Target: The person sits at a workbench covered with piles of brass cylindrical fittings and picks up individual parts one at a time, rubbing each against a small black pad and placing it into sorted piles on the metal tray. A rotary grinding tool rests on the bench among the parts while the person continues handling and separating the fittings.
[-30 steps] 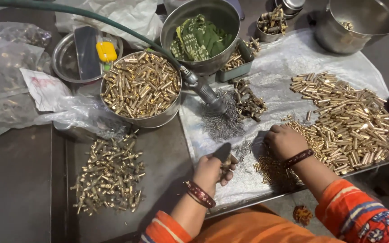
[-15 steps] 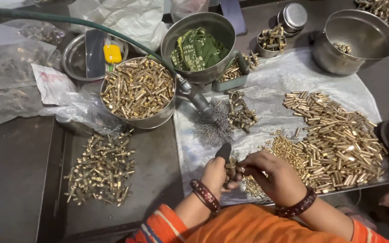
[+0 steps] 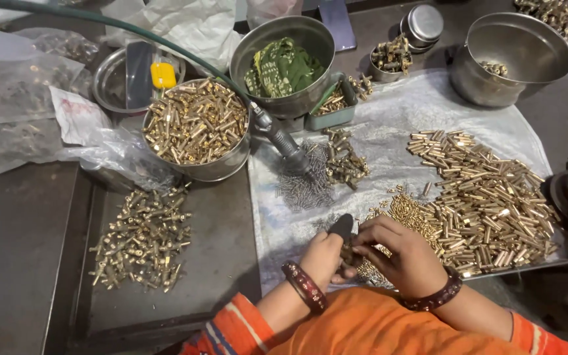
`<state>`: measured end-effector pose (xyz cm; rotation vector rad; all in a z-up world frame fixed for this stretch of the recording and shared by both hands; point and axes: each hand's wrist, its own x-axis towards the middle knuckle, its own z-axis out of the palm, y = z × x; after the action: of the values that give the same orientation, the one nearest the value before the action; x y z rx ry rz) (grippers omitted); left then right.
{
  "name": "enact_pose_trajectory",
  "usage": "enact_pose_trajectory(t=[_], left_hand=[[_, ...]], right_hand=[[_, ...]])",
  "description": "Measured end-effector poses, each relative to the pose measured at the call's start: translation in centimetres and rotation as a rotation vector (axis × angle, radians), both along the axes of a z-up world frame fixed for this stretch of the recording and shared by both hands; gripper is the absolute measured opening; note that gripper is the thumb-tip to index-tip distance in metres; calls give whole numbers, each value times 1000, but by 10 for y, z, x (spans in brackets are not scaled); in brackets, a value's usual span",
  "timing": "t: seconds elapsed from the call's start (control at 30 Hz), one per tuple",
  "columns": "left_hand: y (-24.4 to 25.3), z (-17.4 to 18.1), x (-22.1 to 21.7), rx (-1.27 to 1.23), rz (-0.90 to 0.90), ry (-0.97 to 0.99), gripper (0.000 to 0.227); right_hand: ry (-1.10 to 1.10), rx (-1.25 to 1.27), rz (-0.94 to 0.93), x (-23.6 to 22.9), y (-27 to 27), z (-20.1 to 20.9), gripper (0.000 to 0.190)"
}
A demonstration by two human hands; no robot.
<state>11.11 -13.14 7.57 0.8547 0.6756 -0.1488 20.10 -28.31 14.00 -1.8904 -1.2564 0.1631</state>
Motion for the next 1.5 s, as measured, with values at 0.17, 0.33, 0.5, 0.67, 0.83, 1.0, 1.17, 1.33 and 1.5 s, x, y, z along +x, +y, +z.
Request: enact_pose_trajectory(t=[0.17, 0.33, 0.5, 0.67, 0.83, 1.0, 1.17, 1.33, 1.5], left_hand=[[7, 16, -3, 146, -126, -22, 26], [11, 0, -18, 104, -174, -54, 37], [34, -16, -9, 48, -109, -154, 38], [49, -43, 5, 37, -4, -183, 27], [63, -36, 13, 91, -55, -122, 31], [68, -30, 33, 167, -75, -147, 41], [74, -67, 32, 209, -21, -96, 34], [73, -64, 28, 315, 93, -50, 33], [61, -38, 14, 178, -2, -152, 21]], right_hand=[[220, -168, 26, 26, 7, -17, 14], [468, -312, -61, 115, 26, -62, 14], [-2, -422, -494, 182, 61, -115, 26], [-47, -417, -513, 203, 66, -173, 29], [518, -234, -764, 164, 49, -124, 30], [522, -252, -371, 90, 40, -92, 32], [177, -489, -189, 59, 20, -114, 25], [59, -474, -37, 39, 6, -98, 21], [-166, -556, -65, 32, 3, -109, 28]])
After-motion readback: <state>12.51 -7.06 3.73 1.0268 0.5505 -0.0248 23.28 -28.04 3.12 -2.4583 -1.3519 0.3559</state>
